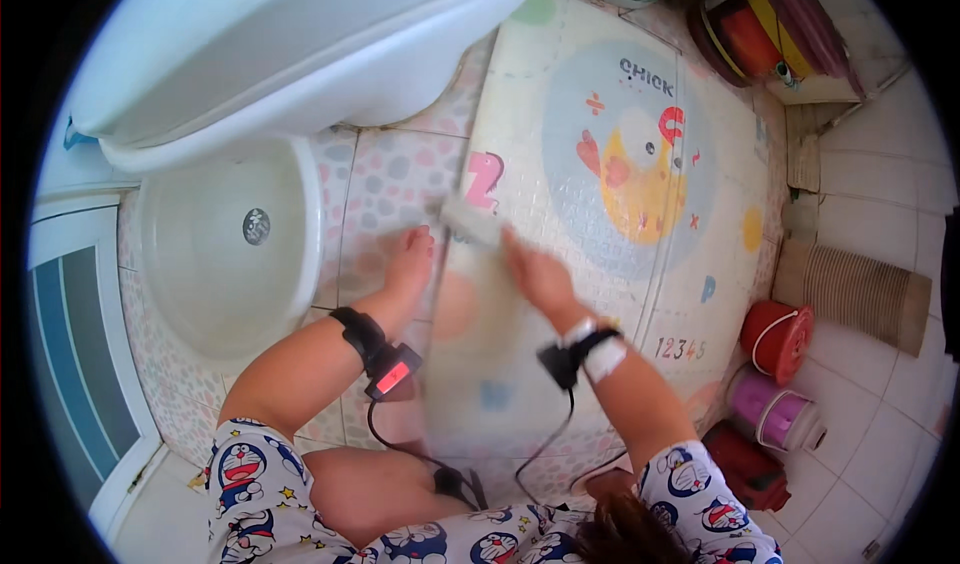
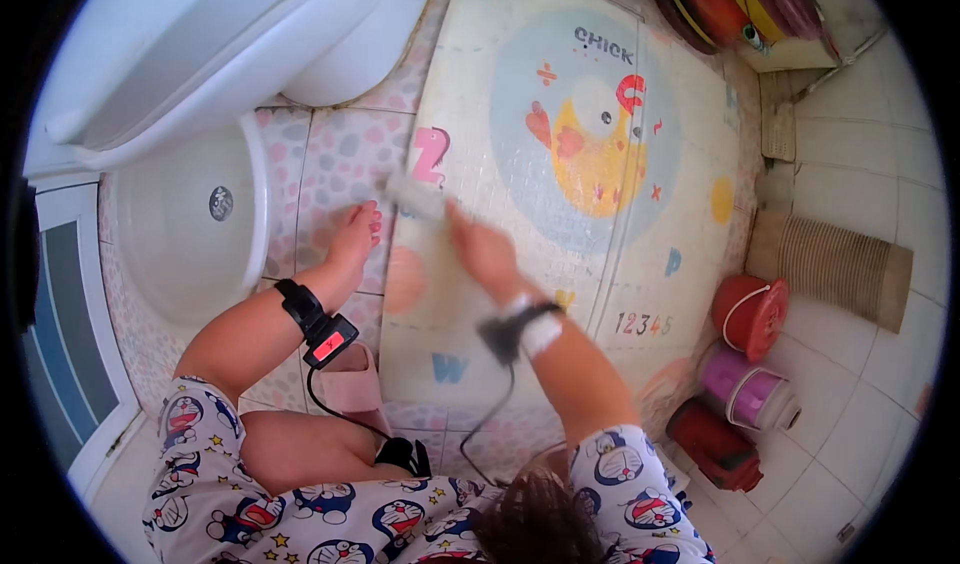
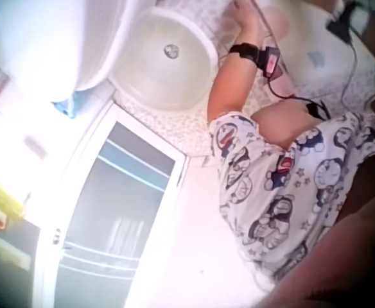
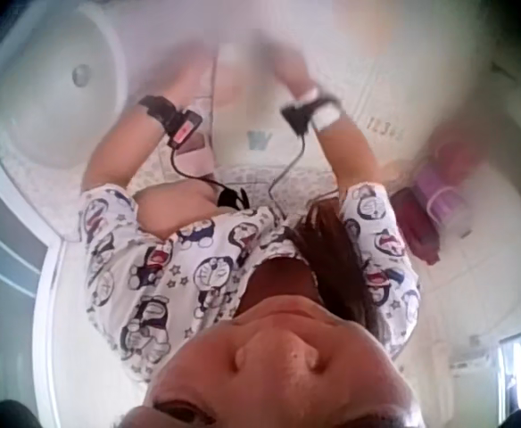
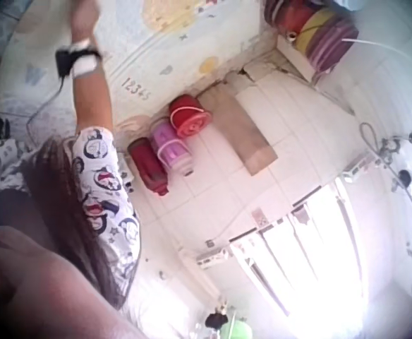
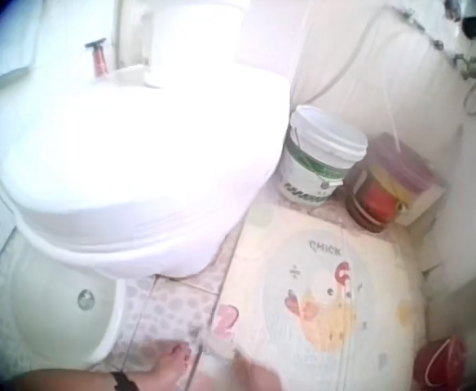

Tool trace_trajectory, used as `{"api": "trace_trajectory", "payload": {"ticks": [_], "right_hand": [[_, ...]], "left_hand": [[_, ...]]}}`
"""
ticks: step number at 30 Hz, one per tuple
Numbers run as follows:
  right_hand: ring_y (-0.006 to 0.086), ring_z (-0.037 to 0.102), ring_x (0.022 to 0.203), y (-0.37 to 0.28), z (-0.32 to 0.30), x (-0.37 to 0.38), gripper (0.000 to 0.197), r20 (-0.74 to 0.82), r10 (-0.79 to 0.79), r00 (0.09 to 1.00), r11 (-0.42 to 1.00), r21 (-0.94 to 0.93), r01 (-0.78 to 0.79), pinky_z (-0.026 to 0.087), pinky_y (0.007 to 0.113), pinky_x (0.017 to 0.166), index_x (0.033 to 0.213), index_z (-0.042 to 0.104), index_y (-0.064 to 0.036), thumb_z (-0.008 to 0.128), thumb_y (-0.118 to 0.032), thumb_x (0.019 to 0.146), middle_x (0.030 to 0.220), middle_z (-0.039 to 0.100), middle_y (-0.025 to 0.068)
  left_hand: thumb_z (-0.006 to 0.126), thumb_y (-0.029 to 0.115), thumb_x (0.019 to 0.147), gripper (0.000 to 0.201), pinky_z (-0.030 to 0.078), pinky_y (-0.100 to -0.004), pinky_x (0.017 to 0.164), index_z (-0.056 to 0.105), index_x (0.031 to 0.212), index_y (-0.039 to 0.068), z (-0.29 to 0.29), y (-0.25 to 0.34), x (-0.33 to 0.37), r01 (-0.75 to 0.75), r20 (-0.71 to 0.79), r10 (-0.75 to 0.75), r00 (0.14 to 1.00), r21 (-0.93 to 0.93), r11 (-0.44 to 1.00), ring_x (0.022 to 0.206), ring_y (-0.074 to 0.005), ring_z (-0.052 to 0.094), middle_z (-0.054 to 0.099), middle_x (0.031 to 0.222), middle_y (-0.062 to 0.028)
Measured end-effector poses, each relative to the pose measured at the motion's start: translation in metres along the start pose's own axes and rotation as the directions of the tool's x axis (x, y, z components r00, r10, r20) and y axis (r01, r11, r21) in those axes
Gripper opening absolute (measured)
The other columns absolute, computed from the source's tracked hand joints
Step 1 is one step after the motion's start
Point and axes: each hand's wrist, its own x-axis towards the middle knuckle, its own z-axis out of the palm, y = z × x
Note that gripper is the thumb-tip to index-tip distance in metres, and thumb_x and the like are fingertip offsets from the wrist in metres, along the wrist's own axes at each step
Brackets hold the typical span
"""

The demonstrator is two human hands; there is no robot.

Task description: The person wipes and scrubs a large padded floor mat using a handheld brush and water. They turn the mat over and continue scrubbing different sections on the reverse side.

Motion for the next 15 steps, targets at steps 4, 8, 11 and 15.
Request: {"api": "trace_trajectory", "payload": {"ticks": [4, 8, 11, 15], "right_hand": [[0.0268, 0.056, 0.094, -0.005, 0.045, -0.105, 0.049, 0.025, -0.336, 0.942, 0.942, 0.035, 0.335, 0.047, 0.037, 0.073, 0.136, 0.025, -0.0235, 0.034, -0.021, 0.088, 0.108, 0.057, 0.0114], [0.0281, 0.061, 0.076, -0.01, 0.018, -0.051, 0.048, 0.142, -0.095, 0.985, 0.979, -0.169, 0.119, 0.048, 0.04, 0.062, 0.133, 0.029, -0.0203, 0.037, -0.02, 0.086, 0.09, 0.061, 0.0131], [0.0324, 0.058, 0.055, 0.032, -0.042, 0.05, 0.041, -0.418, -0.051, 0.907, 0.976, -0.214, -0.044, 0.045, 0.045, 0.047, 0.126, 0.039, -0.0153, 0.04, -0.024, 0.086, 0.062, 0.059, 0.0154], [0.0328, 0.059, 0.058, 0.02, -0.04, 0.066, 0.043, -0.399, -0.071, 0.914, 0.986, -0.169, 0.002, 0.046, 0.045, 0.05, 0.128, 0.036, -0.0149, 0.041, -0.023, 0.086, 0.067, 0.06, 0.0158]], "left_hand": [[0.046, 0.03, 0.086, 0.027, 0.039, -0.0256, 0.071, 0.054, 0.102, 0.009, -0.017, -0.001, 0.003, -0.114, -0.127, 0.124, 0.984, 0.078, 0.99, 0.079, -0.0095, 0.049, 0.056, 0.091, -0.0003], [0.047, 0.029, 0.085, 0.028, 0.038, -0.0254, 0.07, 0.054, 0.101, 0.008, -0.034, -0.001, -0.009, -0.095, -0.134, 0.098, 0.986, 0.026, 0.995, 0.078, -0.0097, 0.049, 0.057, 0.092, -0.0004], [0.047, 0.03, 0.085, 0.028, 0.038, -0.0251, 0.07, 0.055, 0.1, 0.008, -0.013, 0.01, -0.011, -0.114, -0.042, 0.115, 0.992, 0.045, 0.993, 0.078, -0.0097, 0.049, 0.057, 0.091, -0.0011], [0.047, 0.029, 0.085, 0.027, 0.038, -0.0249, 0.07, 0.056, 0.099, 0.008, -0.031, 0.003, -0.02, -0.101, -0.078, 0.102, 0.992, 0.012, 0.995, 0.079, -0.0098, 0.049, 0.058, 0.089, -0.0015]]}}
